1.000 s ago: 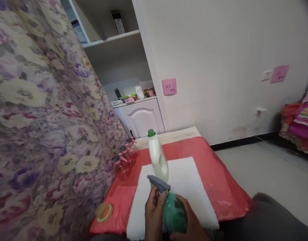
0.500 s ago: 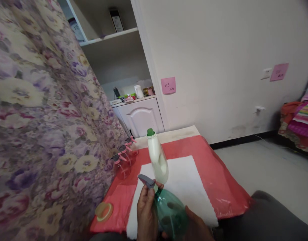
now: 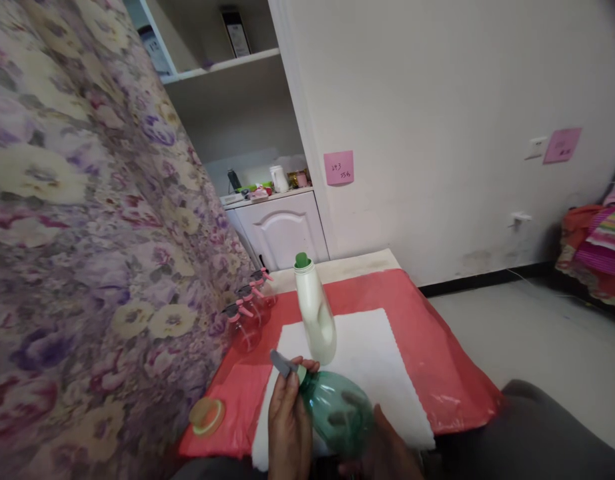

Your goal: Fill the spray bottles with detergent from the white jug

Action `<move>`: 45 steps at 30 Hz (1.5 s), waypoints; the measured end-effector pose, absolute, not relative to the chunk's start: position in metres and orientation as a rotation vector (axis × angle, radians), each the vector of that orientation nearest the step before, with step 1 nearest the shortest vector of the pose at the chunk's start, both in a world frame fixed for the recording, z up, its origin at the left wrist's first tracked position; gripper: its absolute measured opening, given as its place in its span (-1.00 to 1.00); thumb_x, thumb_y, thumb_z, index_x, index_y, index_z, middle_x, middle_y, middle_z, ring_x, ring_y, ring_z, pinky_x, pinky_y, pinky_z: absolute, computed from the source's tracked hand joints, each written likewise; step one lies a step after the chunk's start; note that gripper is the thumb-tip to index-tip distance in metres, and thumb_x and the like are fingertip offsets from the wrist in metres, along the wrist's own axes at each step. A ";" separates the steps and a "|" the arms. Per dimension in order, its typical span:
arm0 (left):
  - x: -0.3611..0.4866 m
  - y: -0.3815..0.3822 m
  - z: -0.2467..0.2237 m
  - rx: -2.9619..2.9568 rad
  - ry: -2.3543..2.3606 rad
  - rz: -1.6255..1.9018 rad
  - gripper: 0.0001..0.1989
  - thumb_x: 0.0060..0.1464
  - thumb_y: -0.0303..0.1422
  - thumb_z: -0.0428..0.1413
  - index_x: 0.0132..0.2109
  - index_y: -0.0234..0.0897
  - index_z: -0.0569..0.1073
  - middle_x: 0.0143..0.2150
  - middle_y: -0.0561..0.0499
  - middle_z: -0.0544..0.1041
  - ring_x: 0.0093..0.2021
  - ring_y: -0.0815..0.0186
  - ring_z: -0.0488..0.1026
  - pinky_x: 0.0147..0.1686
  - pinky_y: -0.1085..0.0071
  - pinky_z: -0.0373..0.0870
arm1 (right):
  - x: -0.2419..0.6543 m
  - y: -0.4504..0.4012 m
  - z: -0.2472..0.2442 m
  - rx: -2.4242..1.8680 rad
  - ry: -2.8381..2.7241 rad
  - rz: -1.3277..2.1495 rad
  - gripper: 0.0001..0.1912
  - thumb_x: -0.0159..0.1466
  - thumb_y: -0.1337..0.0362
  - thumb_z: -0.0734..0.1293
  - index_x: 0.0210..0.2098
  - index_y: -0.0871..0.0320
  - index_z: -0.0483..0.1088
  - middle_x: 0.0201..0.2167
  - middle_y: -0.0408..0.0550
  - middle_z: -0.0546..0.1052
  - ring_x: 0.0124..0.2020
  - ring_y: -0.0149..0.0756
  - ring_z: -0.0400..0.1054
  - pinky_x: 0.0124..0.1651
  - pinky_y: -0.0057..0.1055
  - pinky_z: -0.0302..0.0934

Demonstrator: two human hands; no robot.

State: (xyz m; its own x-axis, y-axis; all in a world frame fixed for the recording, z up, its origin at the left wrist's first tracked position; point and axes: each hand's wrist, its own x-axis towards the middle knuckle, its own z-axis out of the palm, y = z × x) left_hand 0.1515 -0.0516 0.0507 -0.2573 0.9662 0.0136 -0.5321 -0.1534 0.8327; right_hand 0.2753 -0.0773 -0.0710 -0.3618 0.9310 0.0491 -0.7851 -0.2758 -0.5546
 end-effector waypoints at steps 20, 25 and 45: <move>0.142 -0.047 0.041 0.643 0.899 1.729 -0.66 -0.06 -0.21 0.30 -0.13 -0.24 0.52 -0.26 0.01 0.58 -0.23 0.30 0.54 -0.16 0.40 0.46 | 0.269 -0.086 -0.058 -0.222 -0.715 1.781 -0.28 0.04 -0.09 0.46 0.12 0.03 0.32 -0.01 0.05 0.50 0.13 0.08 0.31 0.17 0.09 0.08; 0.132 -0.044 0.045 0.694 0.950 1.745 -0.63 -0.05 -0.19 0.29 -0.10 -0.27 0.53 -0.17 -0.05 0.60 -0.14 0.26 0.54 -0.12 0.41 0.44 | 0.276 -0.085 -0.058 -0.288 -0.716 1.722 -0.22 -0.03 -0.01 0.51 0.14 0.05 0.32 0.02 0.06 0.48 0.15 0.12 0.27 0.14 0.08 0.11; 0.088 -0.036 0.055 0.723 1.057 1.663 -0.62 -0.18 -0.26 0.38 -0.20 -0.34 0.56 -0.25 -0.03 0.60 -0.30 0.33 0.54 -0.30 0.47 0.51 | 0.284 -0.079 -0.084 -0.529 -0.784 1.611 -0.18 -0.09 -0.08 0.53 0.12 -0.02 0.32 0.02 0.06 0.47 0.00 0.10 0.40 0.02 0.00 0.25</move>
State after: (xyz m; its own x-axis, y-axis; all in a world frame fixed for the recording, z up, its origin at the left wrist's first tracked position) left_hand 0.0885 -0.0359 0.0552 -0.3252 0.9453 -0.0248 -0.4238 -0.1223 0.8975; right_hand 0.2844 -0.0792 -0.0836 -0.1897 0.9781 0.0859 -0.6708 -0.0652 -0.7388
